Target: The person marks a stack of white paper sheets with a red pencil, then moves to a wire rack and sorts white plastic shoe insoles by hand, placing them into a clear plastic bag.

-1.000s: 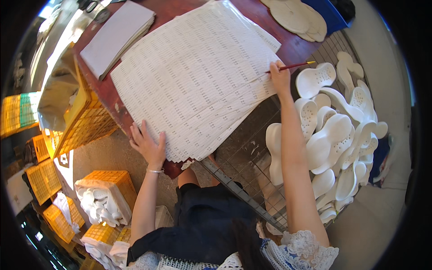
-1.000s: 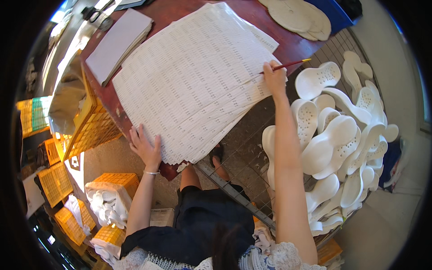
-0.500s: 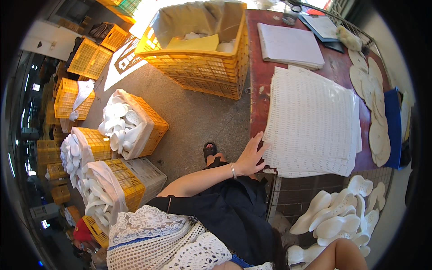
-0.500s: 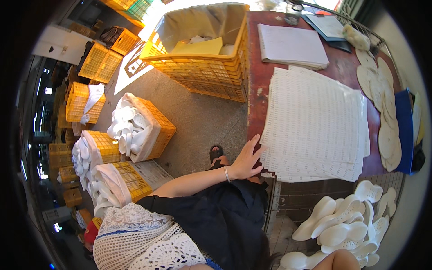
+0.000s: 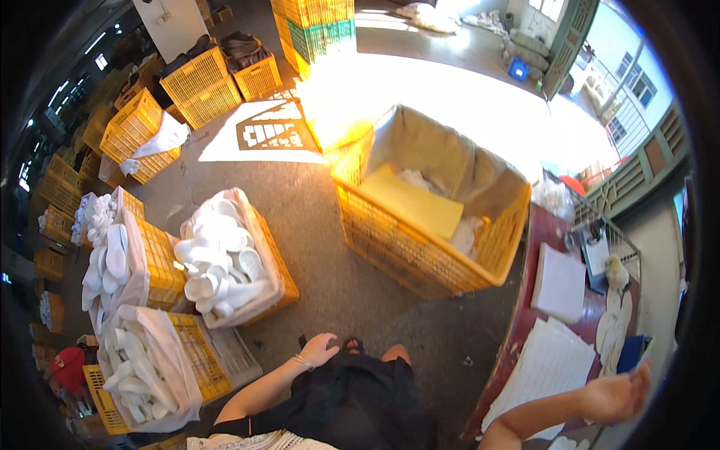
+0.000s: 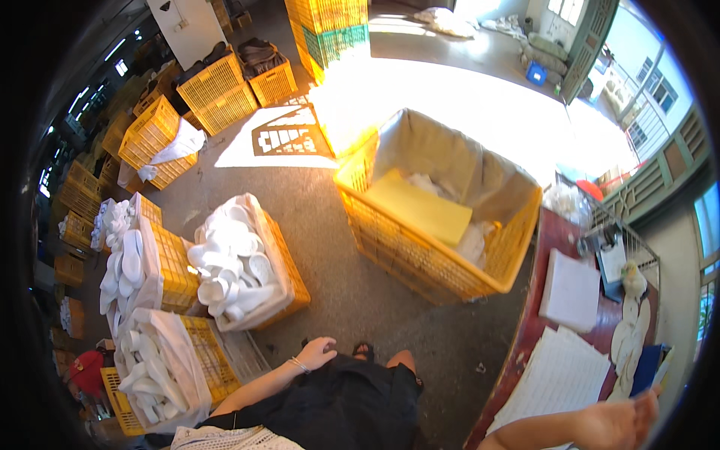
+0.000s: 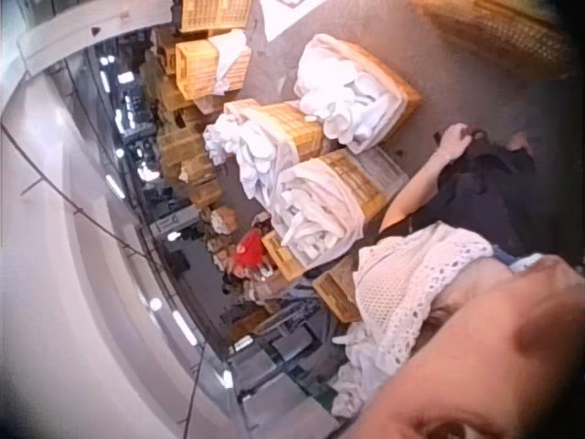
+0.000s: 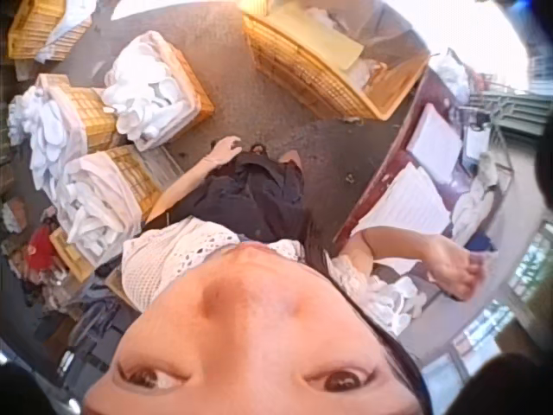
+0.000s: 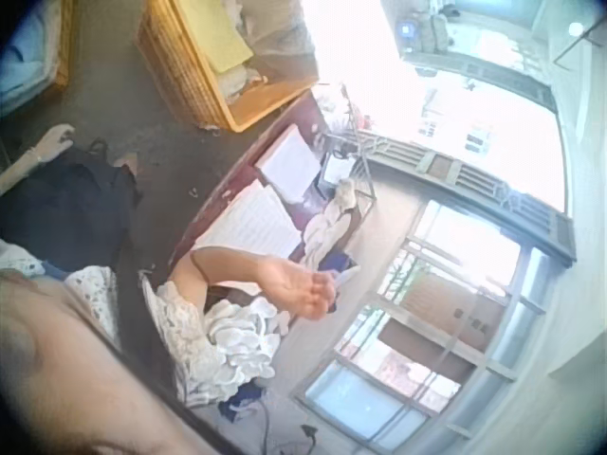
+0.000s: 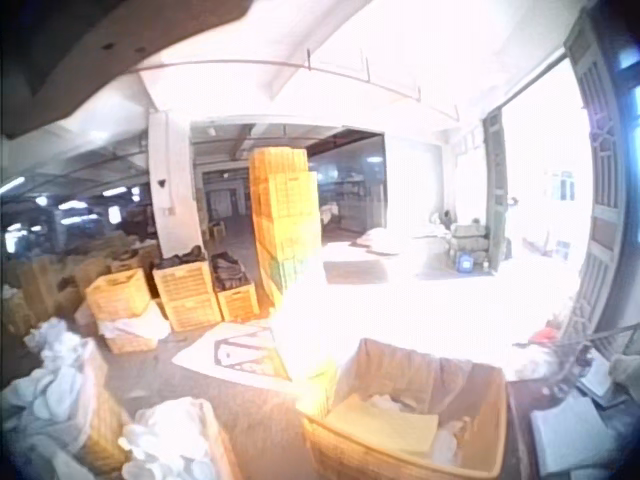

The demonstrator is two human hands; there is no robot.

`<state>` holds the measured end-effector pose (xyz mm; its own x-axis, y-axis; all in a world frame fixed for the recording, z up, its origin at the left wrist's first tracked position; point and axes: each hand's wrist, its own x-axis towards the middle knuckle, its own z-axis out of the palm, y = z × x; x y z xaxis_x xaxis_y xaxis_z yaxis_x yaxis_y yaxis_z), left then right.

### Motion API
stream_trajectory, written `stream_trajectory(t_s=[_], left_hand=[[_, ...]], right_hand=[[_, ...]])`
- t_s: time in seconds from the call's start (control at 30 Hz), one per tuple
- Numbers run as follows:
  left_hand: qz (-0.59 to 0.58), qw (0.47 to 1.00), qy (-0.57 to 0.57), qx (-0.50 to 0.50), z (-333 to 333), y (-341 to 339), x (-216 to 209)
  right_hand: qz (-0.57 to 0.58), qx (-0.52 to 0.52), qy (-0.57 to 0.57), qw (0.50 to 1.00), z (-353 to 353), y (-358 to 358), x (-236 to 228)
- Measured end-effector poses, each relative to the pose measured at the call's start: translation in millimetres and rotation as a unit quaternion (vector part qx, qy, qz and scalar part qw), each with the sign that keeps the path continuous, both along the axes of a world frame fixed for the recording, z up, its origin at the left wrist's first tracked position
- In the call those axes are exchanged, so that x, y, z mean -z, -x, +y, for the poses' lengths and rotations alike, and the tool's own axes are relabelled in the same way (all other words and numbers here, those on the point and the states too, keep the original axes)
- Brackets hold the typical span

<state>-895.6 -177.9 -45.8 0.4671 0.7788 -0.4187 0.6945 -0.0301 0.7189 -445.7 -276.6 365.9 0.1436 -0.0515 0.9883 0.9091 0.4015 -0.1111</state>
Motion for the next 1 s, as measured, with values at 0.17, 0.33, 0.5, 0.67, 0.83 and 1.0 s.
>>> stream_trajectory(t_s=[0.17, 0.33, 0.5, 0.67, 0.83, 1.0], left_hand=[[0.066, 0.982, 0.091, 0.154, 194.2, 31.3, 19.3], [0.018, 0.991, 0.127, 0.031, 384.1, 69.1, 63.9], [0.103, 0.969, 0.201, -0.098, 477.0, 170.6, 72.8], [0.093, 0.895, 0.351, -0.259, 528.2, 225.2, 84.3], [0.079, 0.867, 0.371, -0.324, 682.5, 263.5, 116.4], [0.105, 0.832, 0.395, -0.376, 798.1, 250.5, 116.8]], right_hand=[[0.136, 0.182, 0.517, 0.826, 142.0, 14.6, 157.8], [0.295, 0.144, 0.586, 0.741, 316.8, 17.0, 189.9], [0.306, -0.148, 0.593, 0.730, 654.0, 113.5, 206.3], [-0.036, -0.362, 0.674, 0.642, 965.5, 265.8, 265.2], [0.027, -0.364, 0.787, 0.498, 1210.2, 374.4, 410.8], [-0.031, -0.226, 0.831, 0.507, 1417.5, 383.2, 650.9]])
